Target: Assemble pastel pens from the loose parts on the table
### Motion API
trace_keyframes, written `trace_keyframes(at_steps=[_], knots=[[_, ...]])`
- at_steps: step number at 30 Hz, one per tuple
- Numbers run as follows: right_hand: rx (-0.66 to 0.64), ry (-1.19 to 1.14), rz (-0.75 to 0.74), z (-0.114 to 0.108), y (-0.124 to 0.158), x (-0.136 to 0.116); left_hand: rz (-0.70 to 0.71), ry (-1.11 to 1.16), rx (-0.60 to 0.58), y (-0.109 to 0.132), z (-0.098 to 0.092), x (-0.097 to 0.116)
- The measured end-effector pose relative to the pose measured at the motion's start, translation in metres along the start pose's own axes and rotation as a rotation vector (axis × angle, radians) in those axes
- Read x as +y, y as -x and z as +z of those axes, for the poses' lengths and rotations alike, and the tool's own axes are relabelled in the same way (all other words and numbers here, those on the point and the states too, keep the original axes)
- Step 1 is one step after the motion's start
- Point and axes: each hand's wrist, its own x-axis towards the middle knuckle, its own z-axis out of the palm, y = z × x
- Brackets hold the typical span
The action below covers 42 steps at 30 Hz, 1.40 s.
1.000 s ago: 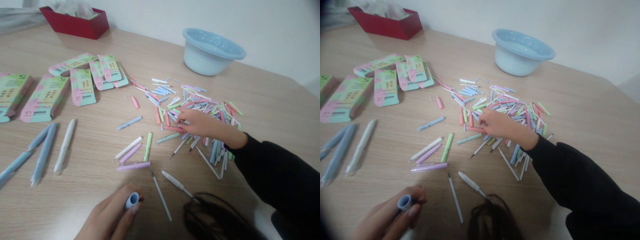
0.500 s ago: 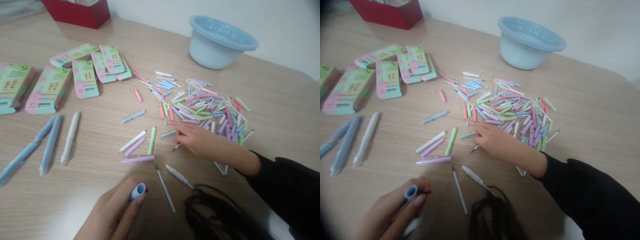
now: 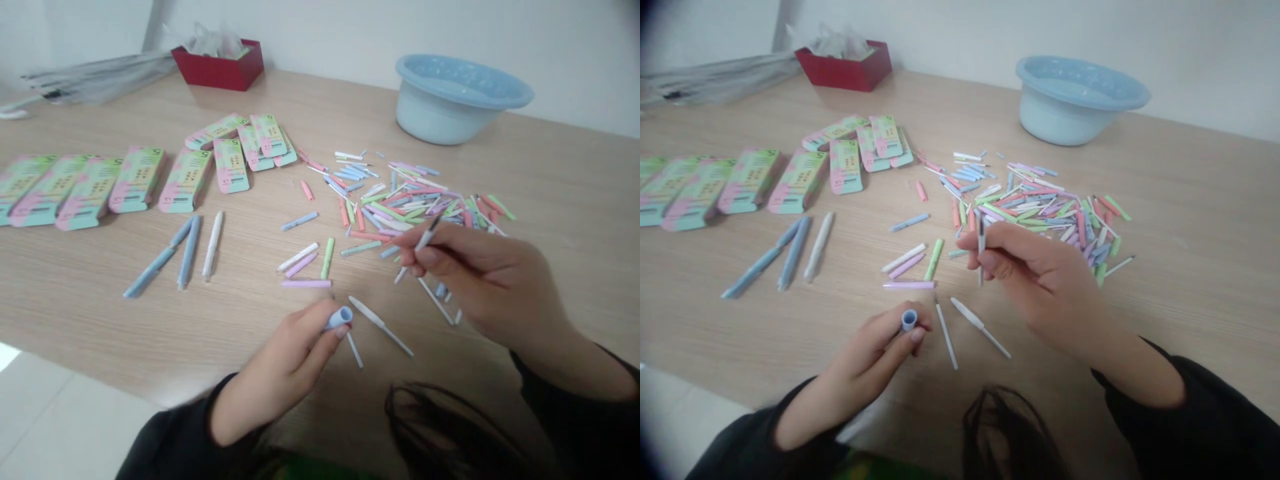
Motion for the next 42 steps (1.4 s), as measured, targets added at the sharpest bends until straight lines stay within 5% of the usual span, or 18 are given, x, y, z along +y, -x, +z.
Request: trace_keyframes(at_steps=[4, 8, 17, 30, 33, 37, 42], knots=[[0.156, -0.354, 0.128, 0.005, 0.019, -0.038, 0.076, 0.037, -0.04, -0.004, 0.009, 0.008], [0.133, -0.344, 0.112, 0.01, 0.033, -0.049, 0.117, 0.03, -0.04, -0.003, 0.016, 0.012], [-0.037, -0.188, 0.1, 0.015, 0.041, -0.048, 0.168, 0.103, 0.019, 0.001, 0.024, 0.018], [-0.073, -0.403, 0.149, 0.047, 0.047, -0.03, -0.071, 0.35, 0.158, -0.001, 0.026, 0.021], [-0.039, -0.332, 0.235, 0.033, 0.054, -0.017, -0.069, 0.35, 0.14, 0.005, 0.015, 0.017], [0.201, -0.006, 0.343, -0.005, 0.065, 0.028, -0.168, 0.358, 0.147, 0.015, 0.0, 0.008], [0.068, 0.465, 0.392, -0.036, 0.071, 0.086, -0.274, 0.378, 0.152, 0.023, -0.004, -0.005]])
